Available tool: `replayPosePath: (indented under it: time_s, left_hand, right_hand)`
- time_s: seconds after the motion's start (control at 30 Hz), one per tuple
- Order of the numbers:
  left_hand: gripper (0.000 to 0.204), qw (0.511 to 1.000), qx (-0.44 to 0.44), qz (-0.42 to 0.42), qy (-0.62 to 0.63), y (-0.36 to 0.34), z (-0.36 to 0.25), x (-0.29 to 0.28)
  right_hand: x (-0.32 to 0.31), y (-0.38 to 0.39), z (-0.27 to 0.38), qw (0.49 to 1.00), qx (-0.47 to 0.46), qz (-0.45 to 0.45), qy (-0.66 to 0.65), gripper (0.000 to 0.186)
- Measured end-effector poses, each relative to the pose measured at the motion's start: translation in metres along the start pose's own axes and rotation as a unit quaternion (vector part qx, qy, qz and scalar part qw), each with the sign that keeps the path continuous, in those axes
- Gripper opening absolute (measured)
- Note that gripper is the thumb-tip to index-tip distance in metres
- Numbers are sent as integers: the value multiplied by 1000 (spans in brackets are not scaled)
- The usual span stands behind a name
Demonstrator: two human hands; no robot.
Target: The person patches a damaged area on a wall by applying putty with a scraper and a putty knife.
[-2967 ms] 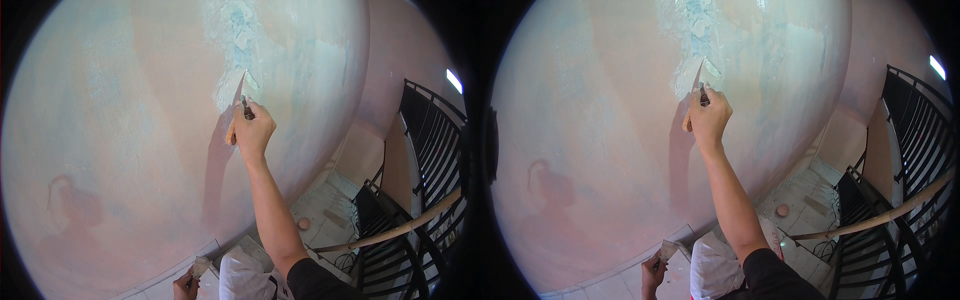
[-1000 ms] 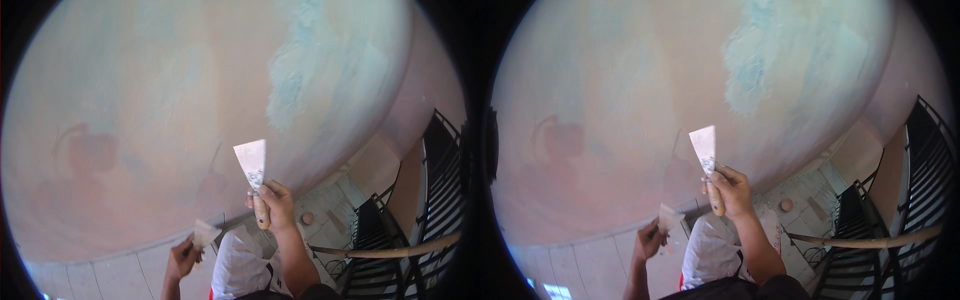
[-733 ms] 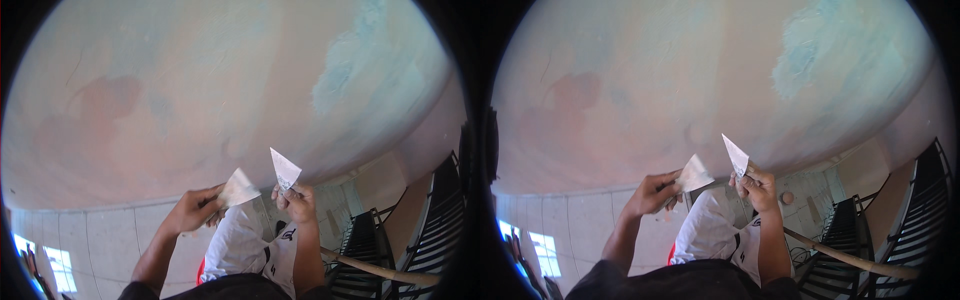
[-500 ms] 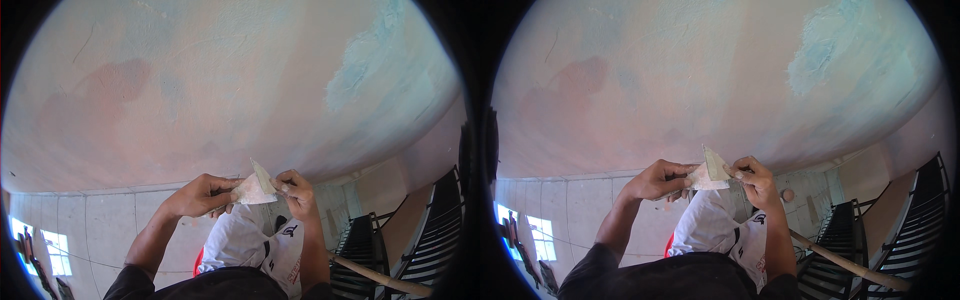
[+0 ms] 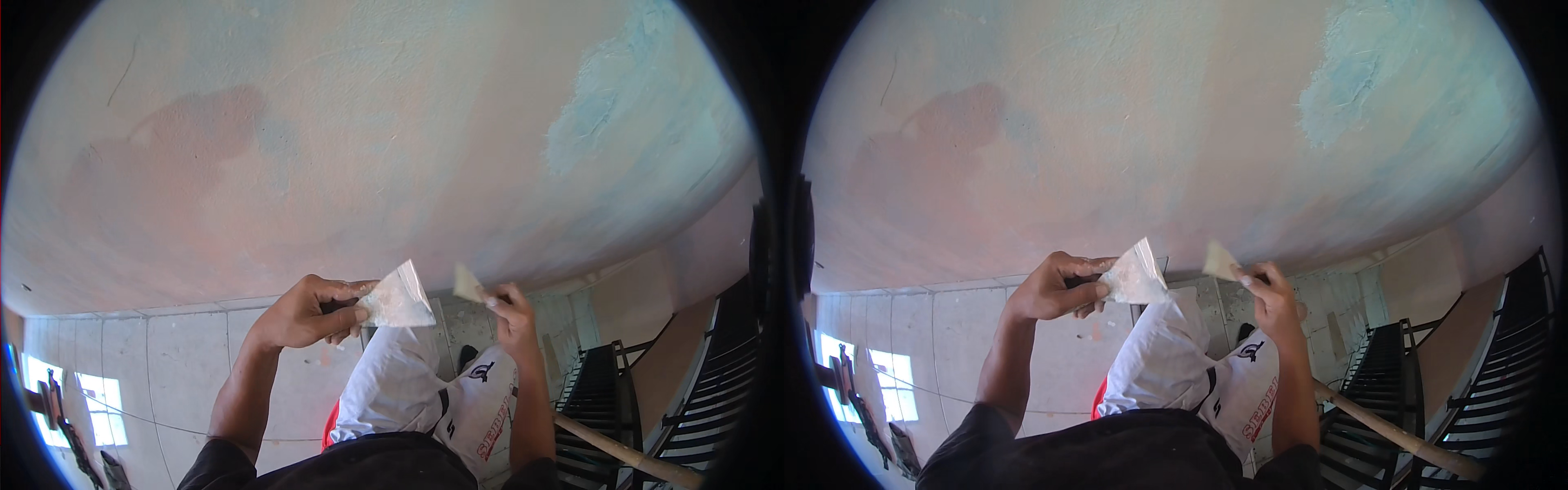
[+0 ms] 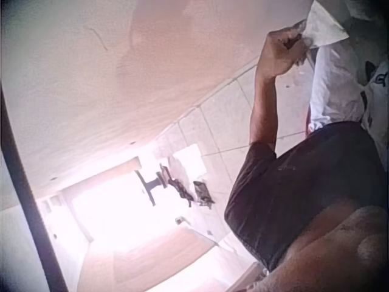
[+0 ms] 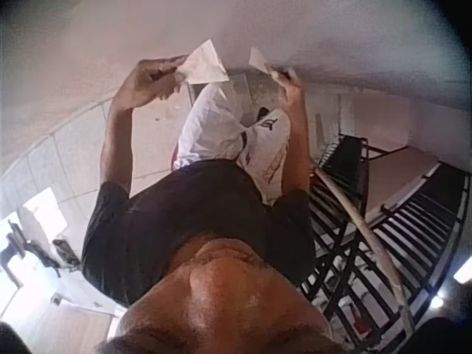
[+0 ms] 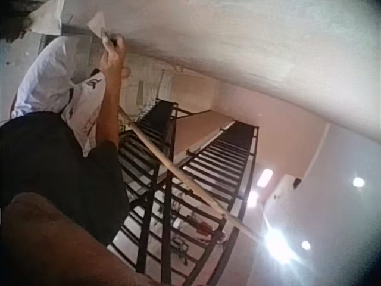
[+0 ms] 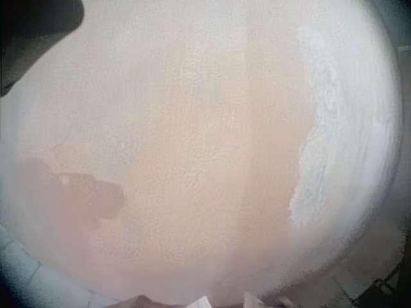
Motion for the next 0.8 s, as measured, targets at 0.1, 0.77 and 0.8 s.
replayPosePath:
  time_s: [0.1,0.77,0.8]
  left_hand:
    - [40,995,46,-75,-51,-9,5,-1]
    - [44,886,274,-172,-331,-11,-2,32]
    - [44,886,275,-172,-332,-11,-1,32]
  right_hand:
    - [-12,31,-20,951,221,-115,-184,26]
    - [61,63,48,629,478,-66,-609,33]
    - [62,64,49,629,472,-60,-615,32]
Point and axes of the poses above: each hand's wrist, its own y-axis away from the middle knuckle, its own x-axis out of the palm, z = x × y, the point moved 9 cm from there along -y, towards the middle knuckle, and after that the axes turned 3 degrees about -z, right-handed, at the moved point
